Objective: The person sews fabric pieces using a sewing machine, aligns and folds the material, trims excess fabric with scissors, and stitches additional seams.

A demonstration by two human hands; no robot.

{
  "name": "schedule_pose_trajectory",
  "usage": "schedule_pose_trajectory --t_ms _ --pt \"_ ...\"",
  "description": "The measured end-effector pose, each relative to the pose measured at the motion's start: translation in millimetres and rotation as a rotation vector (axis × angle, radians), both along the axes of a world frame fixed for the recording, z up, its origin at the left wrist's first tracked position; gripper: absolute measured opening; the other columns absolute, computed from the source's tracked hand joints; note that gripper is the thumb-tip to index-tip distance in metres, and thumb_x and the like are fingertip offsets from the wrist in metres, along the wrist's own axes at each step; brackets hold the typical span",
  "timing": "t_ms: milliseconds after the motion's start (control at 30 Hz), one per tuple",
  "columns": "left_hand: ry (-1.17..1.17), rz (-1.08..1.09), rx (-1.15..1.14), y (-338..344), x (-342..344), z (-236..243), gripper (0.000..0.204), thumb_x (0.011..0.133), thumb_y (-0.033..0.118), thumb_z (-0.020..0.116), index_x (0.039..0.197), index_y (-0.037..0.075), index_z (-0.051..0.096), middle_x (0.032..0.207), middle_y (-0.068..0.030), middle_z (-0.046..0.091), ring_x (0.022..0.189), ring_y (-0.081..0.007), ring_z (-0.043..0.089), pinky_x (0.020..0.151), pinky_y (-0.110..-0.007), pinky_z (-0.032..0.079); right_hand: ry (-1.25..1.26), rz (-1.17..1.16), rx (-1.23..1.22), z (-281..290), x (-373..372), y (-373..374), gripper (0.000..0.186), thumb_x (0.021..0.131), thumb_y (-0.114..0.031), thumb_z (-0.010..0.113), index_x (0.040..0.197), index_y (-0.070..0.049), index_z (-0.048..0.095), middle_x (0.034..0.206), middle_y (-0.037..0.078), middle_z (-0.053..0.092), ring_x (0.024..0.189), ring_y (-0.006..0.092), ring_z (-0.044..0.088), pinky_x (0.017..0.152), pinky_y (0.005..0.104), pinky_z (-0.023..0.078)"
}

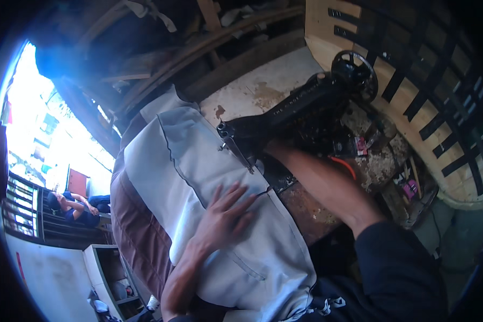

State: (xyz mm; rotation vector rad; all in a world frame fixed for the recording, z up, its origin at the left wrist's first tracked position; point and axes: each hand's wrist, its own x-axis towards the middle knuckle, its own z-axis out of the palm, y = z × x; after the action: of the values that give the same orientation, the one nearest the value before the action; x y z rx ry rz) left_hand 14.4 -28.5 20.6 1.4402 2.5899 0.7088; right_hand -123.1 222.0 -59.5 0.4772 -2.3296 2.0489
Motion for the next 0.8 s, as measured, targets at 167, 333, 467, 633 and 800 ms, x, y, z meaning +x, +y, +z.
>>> schedule_pose_trajectory --t_ms 167,333,467,633,800 --pt "0.167 0.904 0.192 -184.1 47.5 40.0 0.042 0.094 0.011 0.069 0.135 0.003 0.065 0.142 -0.0190 0.061 0.131 -0.0372 0.058 0.112 -0.045 0.045 -0.040 -0.405 0.447 32.1 156.4 8.7 0.033 0.102 -0.030 0.064 0.125 -0.006 0.067 0.115 0.018 0.072 0.113 0.0338 0.068 0.096 0.0433 0.054" --pt "-0.815 1.407 0.742 -360.2 169.8 -22.6 0.069 0.104 0.052 0.058 0.144 -0.004 0.053 0.139 -0.0200 0.060 0.127 -0.0269 0.057 0.100 -0.038 0.049 -0.343 -0.446 0.310 79.0 340.8 -14.8 0.030 0.091 -0.025 0.081 0.100 -0.003 0.063 0.092 0.011 0.067 0.077 0.0179 0.068 0.068 0.0349 0.054" --pt "-0.715 1.515 0.684 -323.4 154.8 -43.9 0.055 0.106 0.040 0.060 0.134 -0.007 0.057 0.110 -0.0075 0.068 0.089 -0.0149 0.063 0.080 -0.031 0.051 -0.494 -0.619 0.066 16.0 429.2 -31.7 0.042 0.093 -0.035 0.080 0.109 0.000 0.065 0.098 0.007 0.070 0.083 0.0158 0.065 0.080 0.0334 0.053" --pt "0.247 1.515 0.319 -313.6 80.1 14.2 0.029 0.099 0.020 0.064 0.118 -0.001 0.071 0.097 -0.0193 0.075 0.087 -0.0310 0.067 0.084 -0.042 0.050 -0.943 -0.194 -0.339 30.0 414.7 -9.8 0.030 0.106 -0.030 0.064 0.110 -0.001 0.072 0.096 -0.001 0.071 0.089 0.0067 0.061 0.082 0.0284 0.052" --pt "0.646 1.238 0.231 -256.2 -41.8 178.1 0.037 0.099 0.031 0.065 0.121 0.001 0.071 0.113 -0.0245 0.073 0.108 -0.0453 0.068 0.091 -0.050 0.050 -0.784 -0.127 -0.286 48.3 429.3 9.8 0.028 0.108 -0.026 0.061 0.119 -0.002 0.071 0.098 -0.003 0.070 0.092 0.0030 0.059 0.085 0.0258 0.051"
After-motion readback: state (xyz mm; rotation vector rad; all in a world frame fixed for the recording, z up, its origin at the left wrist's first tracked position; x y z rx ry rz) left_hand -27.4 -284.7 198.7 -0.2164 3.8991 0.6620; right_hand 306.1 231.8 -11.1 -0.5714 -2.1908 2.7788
